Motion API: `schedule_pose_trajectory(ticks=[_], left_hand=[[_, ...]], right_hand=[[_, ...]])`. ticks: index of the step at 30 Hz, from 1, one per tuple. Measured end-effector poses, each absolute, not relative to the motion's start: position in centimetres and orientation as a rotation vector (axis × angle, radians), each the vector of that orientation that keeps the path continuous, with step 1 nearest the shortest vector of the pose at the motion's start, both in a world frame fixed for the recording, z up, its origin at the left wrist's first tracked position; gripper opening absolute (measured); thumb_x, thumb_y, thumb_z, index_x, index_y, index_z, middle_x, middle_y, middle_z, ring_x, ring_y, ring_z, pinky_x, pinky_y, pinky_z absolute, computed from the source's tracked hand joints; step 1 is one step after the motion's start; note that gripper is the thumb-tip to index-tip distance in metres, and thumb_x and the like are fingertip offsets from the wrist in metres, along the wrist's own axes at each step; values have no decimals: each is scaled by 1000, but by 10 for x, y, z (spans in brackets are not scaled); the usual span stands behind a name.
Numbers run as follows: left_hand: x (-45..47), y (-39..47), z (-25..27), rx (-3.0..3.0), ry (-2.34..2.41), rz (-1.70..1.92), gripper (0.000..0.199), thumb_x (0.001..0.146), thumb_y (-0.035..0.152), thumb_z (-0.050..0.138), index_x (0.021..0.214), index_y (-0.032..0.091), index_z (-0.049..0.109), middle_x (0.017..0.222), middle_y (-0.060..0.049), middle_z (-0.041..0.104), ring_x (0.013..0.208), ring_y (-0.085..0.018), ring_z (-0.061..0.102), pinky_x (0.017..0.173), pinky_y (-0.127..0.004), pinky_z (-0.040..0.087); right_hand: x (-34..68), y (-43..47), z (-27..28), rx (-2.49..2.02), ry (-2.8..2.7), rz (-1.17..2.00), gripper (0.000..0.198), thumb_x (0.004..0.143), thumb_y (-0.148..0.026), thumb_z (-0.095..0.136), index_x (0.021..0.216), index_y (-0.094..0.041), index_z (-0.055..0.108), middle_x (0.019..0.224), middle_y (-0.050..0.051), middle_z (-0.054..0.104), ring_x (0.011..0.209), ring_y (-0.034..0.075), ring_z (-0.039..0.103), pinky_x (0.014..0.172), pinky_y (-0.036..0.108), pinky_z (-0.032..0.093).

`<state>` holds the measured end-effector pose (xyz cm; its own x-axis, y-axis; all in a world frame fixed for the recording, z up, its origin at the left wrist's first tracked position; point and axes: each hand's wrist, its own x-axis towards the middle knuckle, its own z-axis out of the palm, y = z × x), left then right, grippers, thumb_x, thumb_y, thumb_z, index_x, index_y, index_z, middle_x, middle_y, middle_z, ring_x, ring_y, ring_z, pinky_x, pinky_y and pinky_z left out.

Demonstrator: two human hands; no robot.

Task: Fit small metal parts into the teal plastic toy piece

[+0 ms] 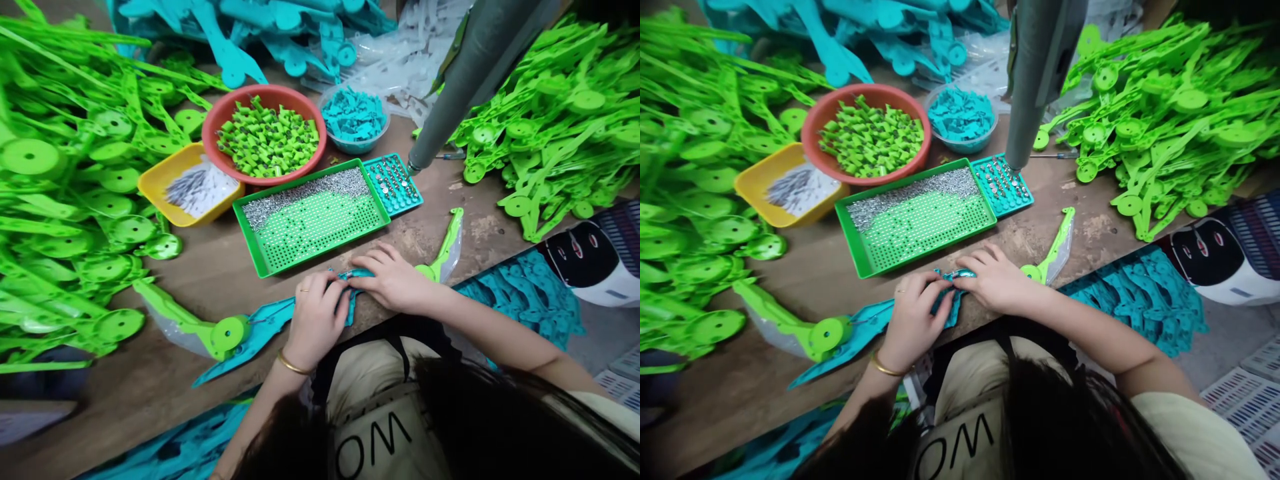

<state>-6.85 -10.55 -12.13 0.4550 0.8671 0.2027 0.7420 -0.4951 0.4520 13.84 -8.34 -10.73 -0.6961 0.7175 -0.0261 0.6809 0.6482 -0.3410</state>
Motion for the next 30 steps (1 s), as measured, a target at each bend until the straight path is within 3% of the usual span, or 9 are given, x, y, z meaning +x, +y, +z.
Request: schedule_pose_trajectory(ticks=[3,8,14,19,25,30], left_hand=[[-64,-104,-121,2452,1361,605,13,90,24,55,97,18,65,96,-8,60,93,-22,52,80,-37,41],[-61,-102,-123,2475,1336,603,12,90,22,55,93,19,66,92,-7,62,89,-21,52,77,-36,40],[-57,-104,-121,2428,1266,678,16,88,22,57,101,19,66,102,-9,63,98,-23,53,85,-40,41],[-56,-101,-127,2442,1294,667,14,89,23,57,98,22,68,98,-8,64,95,-23,53,84,-40,41],[-50,-100,-126,2409,1315,716,15,91,22,54,98,19,67,95,-8,62,93,-22,52,82,-37,41],[-45,-97,-128,2429,1301,651,15,93,21,49,94,17,63,98,-9,61,96,-23,51,84,-37,40]], right_hand=[[141,-86,-107,-1207,-2658,608,30,96,-30,45,118,-25,66,129,10,59,118,25,50,109,53,31],[139,-91,-109,-1302,-2468,674,20,93,-29,52,97,-18,68,115,9,67,109,21,57,109,48,34],[136,-97,-104,-1416,-2377,672,14,92,-25,54,91,-17,66,116,9,66,110,20,57,112,47,30],[136,-100,-100,-1634,-2245,709,12,88,-24,56,81,-18,63,110,7,67,107,22,57,108,47,32],[132,-98,-100,-1690,-2339,587,10,86,-21,54,82,-17,63,109,10,66,106,24,55,109,46,30],[136,-93,-97,-1664,-2316,758,9,86,-25,59,85,-18,63,111,8,65,108,24,54,102,43,36]])
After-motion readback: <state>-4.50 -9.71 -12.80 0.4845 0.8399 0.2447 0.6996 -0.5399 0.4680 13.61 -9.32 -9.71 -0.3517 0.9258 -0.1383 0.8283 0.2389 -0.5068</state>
